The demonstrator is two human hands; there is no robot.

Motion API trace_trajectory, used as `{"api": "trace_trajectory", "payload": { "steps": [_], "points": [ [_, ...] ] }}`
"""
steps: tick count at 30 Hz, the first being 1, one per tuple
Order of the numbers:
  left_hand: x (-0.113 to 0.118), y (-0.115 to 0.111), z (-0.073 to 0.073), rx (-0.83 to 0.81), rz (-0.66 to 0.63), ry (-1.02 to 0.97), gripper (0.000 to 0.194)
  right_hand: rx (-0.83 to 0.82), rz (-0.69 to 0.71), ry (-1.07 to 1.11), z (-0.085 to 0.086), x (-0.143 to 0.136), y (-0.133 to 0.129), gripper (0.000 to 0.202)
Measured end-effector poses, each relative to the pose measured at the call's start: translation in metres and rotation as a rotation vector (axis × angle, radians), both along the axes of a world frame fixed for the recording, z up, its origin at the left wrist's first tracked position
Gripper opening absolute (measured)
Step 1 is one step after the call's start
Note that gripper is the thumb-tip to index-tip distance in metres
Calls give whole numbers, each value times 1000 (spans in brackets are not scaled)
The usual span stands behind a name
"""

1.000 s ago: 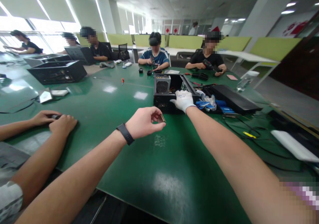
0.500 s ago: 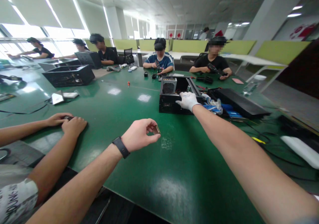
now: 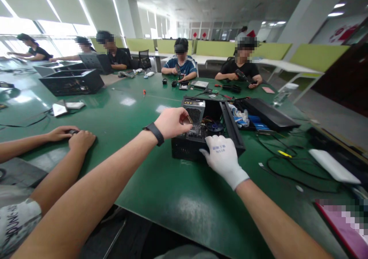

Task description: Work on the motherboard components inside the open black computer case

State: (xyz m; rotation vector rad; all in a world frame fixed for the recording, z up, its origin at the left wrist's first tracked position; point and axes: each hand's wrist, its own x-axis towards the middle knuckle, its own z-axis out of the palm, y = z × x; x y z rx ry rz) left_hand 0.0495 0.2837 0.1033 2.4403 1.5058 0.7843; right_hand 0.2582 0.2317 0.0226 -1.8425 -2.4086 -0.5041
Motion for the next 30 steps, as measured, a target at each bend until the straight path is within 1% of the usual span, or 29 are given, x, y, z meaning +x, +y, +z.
{"api": "trace_trajectory", "payload": {
  "steps": [3,6,9,13,16,18,22,24,27,30],
  "points": [
    [23,11,-12,-19,-38,209,26,-4,7,7,-1,1,-47,31],
    [47,16,-28,-96,-101,433,26,-10,29,34,-1,3,-85,24],
    [69,12,-39,-188,-159,642,29,-22,57,89,-2,7,-114,20],
    [94,3,-44,-316,-193,858,36,-47,75,167,-6,12,-141,20],
    [105,4,-50,-384,-173,953,42,-42,93,222,-11,14,-152,20],
    [108,8,-57,-408,-170,982,48,-32,99,245,-12,15,-155,19],
    [106,19,-76,-465,-187,1015,58,-35,106,270,-13,16,-156,18],
    [103,24,-84,-478,-187,1023,57,-38,110,278,-13,16,-156,17],
    [102,28,-90,-465,-183,1020,53,-43,105,280,-14,16,-156,16],
    [104,30,-91,-476,-174,1008,56,-45,105,288,-15,16,-156,16]
  ]
}}
